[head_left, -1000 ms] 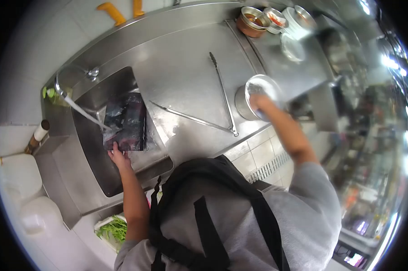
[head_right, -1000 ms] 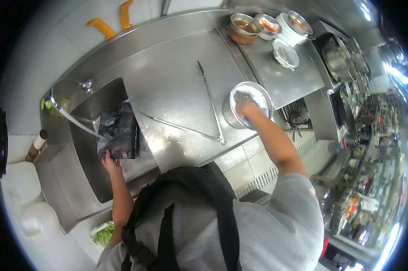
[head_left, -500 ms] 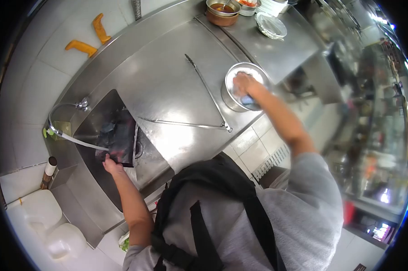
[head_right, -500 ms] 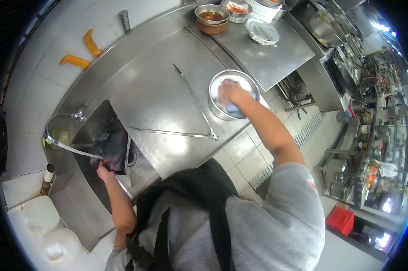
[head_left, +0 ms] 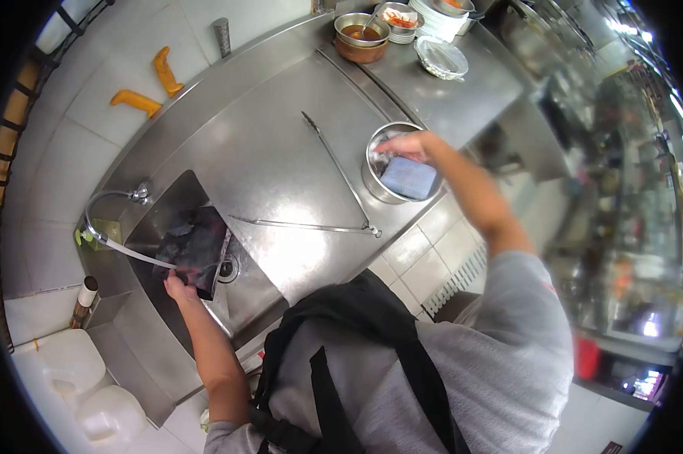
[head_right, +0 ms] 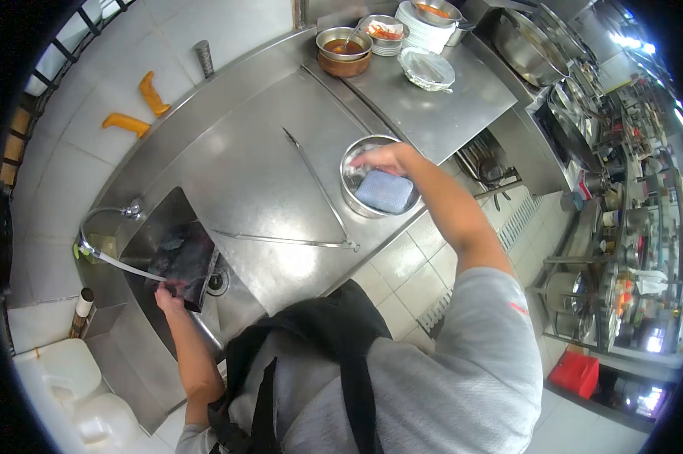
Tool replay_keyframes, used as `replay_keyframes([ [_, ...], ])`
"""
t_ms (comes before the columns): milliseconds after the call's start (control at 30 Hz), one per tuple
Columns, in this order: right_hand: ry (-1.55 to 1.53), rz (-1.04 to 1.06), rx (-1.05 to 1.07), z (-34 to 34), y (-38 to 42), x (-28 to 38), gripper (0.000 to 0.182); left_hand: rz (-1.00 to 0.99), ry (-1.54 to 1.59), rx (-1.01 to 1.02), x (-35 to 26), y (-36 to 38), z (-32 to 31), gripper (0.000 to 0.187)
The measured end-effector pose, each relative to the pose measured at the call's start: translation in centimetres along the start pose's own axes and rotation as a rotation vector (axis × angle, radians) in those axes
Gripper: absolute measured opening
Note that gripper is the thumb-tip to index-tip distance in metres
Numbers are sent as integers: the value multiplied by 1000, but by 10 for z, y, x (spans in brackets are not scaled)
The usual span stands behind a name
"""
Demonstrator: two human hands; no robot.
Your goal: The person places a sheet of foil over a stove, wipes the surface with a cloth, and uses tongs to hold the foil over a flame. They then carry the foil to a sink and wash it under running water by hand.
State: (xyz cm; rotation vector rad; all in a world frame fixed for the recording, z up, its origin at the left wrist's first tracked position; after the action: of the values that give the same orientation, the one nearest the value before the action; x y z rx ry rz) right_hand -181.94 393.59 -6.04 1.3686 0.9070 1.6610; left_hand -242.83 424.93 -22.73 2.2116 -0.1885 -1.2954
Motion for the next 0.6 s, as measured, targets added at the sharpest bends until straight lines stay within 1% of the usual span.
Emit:
replay_keyframes([
  [33, 8, 3, -1, 8, 2, -7, 52, -3, 8, -3, -1, 3, -4, 28],
  [100, -62, 147, 202, 14, 7, -13, 27, 0, -44, -101, -2, 4, -8, 24],
  [133, 8, 171, 125, 12, 9, -16, 26, -3, -38, -106, 0, 2, -7, 24],
  [167, 14, 173, 128, 4, 19, -16, 26, 23, 2, -92, 3, -1, -6, 24],
  [233, 505, 293, -332, -6, 37, -5, 29, 88, 52, -83, 8, -4, -4, 25],
  [267, 284, 250, -264, -9, 33, -4, 30, 115, 66, -101, 5, 2, -5, 26],
  [300, 62, 192, -188, -12, 28, -6, 31, 116, 21, -56, -2, 26, -14, 30],
  [333, -238, 325, -109, -14, 30, -5, 34, 33, 42, -63, 8, 27, -15, 36],
  [367, -234, 326, -100, -18, 32, -3, 34, -34, 29, 8, 14, 28, -17, 41],
  [433, -469, 480, -50, -22, 48, -13, 34, -4, 65, 18, 23, 47, -23, 43],
  [467, -444, 438, -131, -28, 54, -15, 34, 8, 54, 30, 26, 47, -23, 43],
  [500, -457, 432, -143, -27, 48, -27, 34, 21, 75, -11, 27, 48, -22, 42],
  [533, -315, 408, -222, -28, 44, -29, 32, 32, 98, -54, 29, 46, -20, 41],
  [567, -168, 383, -296, -28, 43, -31, 31, 38, 96, -48, 30, 43, -19, 41],
  [600, 165, 232, -468, -28, 41, -34, 36, 33, 83, -54, 31, 41, -16, 37],
])
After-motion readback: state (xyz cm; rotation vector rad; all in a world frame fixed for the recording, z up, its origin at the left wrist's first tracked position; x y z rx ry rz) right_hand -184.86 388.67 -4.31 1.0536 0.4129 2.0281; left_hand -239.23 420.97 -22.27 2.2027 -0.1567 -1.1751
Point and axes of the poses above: each hand's wrist, its own y-axis away from the middle knuckle, its own z-axis out of the back of the hand, x = y × z, the point moved 2 cm from there along -y, towards the middle knuckle, and after that the axes turned 15 degrees about y, right-handed, at the moved point
